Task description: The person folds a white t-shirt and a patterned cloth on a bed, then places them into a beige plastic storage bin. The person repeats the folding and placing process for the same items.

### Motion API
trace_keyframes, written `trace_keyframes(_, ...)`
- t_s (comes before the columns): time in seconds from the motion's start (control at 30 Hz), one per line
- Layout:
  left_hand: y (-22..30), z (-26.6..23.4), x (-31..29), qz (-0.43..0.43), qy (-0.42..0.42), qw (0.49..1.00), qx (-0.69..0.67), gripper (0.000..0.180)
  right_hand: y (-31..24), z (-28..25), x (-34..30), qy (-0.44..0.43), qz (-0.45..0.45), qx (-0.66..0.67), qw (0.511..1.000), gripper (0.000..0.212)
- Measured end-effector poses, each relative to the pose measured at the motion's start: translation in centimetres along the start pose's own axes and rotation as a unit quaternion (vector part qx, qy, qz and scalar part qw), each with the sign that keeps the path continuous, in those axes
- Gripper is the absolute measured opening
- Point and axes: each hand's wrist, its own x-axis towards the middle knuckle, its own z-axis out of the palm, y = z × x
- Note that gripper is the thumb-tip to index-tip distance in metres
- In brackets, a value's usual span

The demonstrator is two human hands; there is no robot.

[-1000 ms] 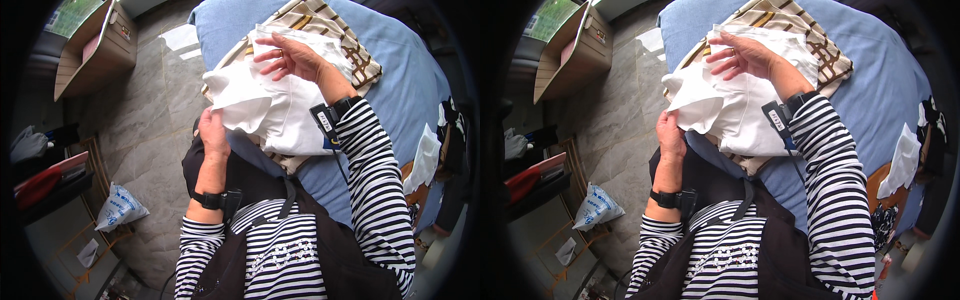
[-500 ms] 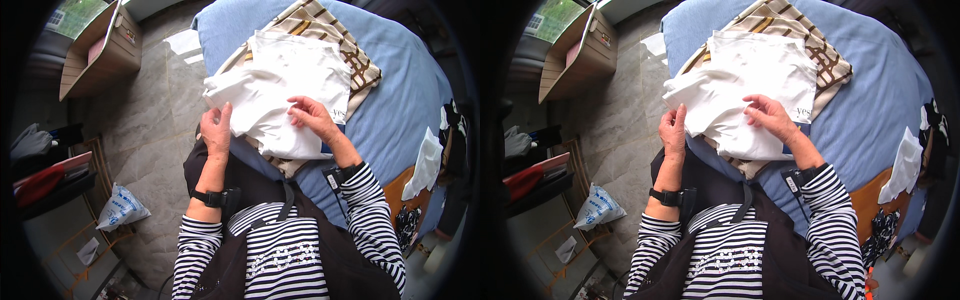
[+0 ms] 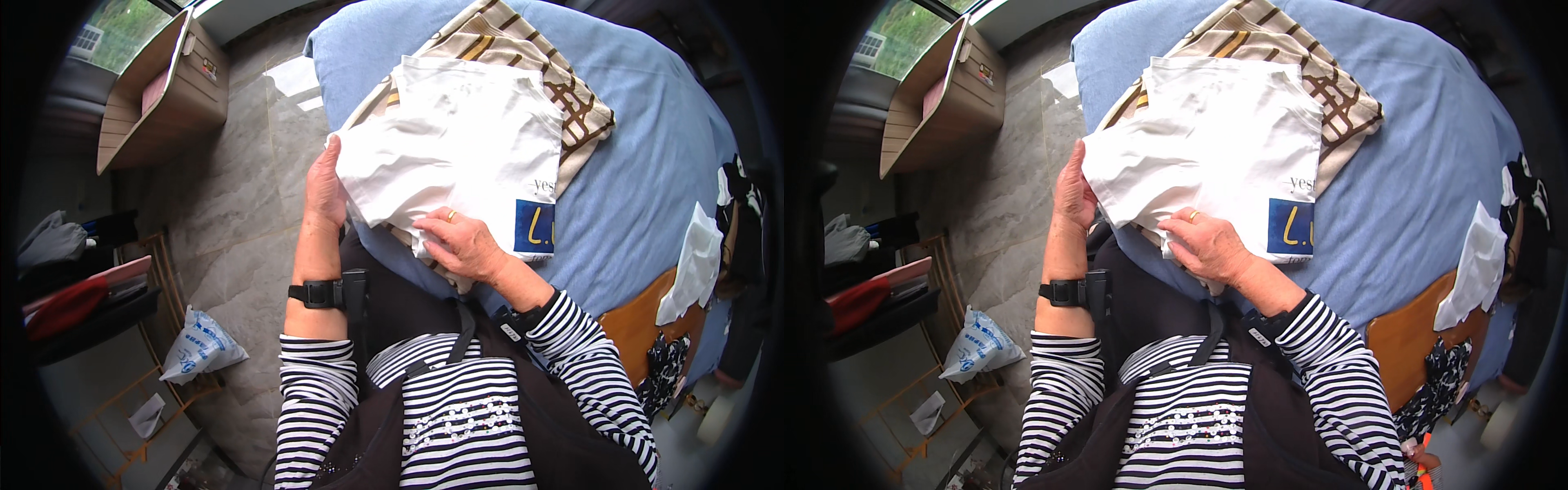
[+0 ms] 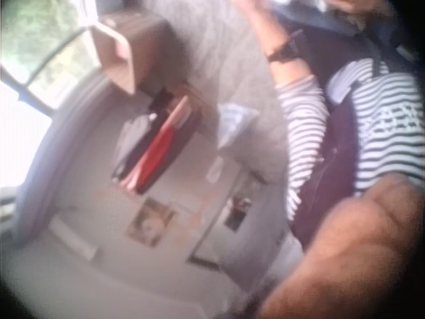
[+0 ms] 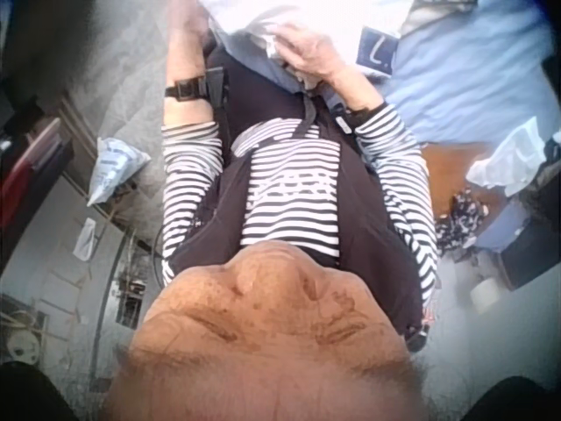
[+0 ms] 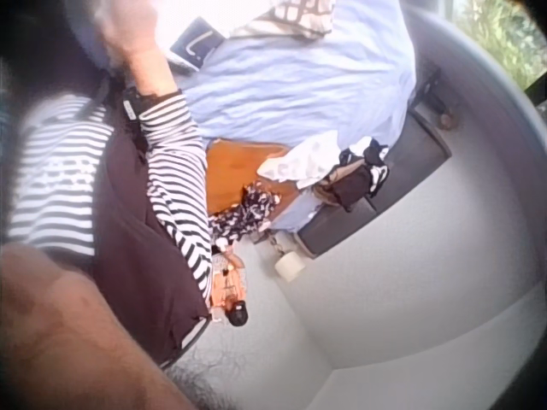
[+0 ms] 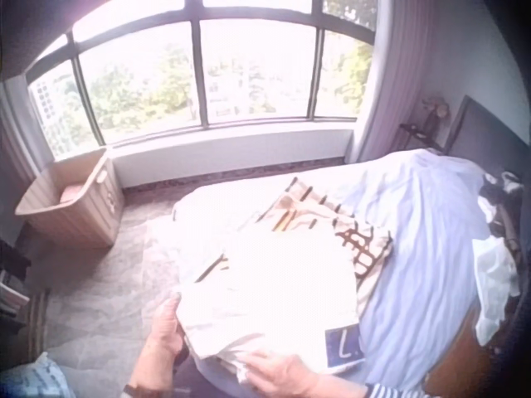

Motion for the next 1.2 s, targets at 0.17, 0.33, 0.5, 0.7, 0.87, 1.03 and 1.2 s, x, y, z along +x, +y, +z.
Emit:
trace_keyframes(0.17,-0.7,-0.1,2.1,0.154,0.056,0.985,0.054,0.018,-0.1,1.7,-0.6,-0.037,-0.092,-0.069,0.993,0.033)
trace_keyframes(0.33,-1.6,-1.8,3.8,0.173,0.141,0.965,0.134,0.018,-0.4,3.1,-1.3,-0.052,-0.135,-0.133,0.981,0.022)
trace_keyframes(0.5,-2.6,-3.4,3.7,0.194,0.177,0.938,0.224,0.026,-0.7,2.5,-1.1,-0.028,-0.136,-0.092,0.986,0.027)
trace_keyframes(0.7,-1.6,-3.6,3.8,0.294,0.279,0.816,0.412,0.077,1.6,-2.5,-0.5,0.182,0.001,0.02,0.983,0.036)
trace_keyframes(0.87,-1.0,-2.8,3.9,0.133,0.204,0.914,0.323,0.083,11.8,-10.3,0.7,0.376,0.203,-0.135,0.894,0.068)
trace_keyframes(1.03,-1.0,-4.3,3.2,0.022,0.164,0.939,0.3,0.069,18.8,-12.9,1.2,0.292,0.347,-0.125,0.882,0.084)
trace_keyframes(1.2,-1.4,-5.6,2.8,0.005,0.175,0.949,0.261,0.072,21.4,-13.1,1.2,0.375,0.363,0.02,0.853,0.077)
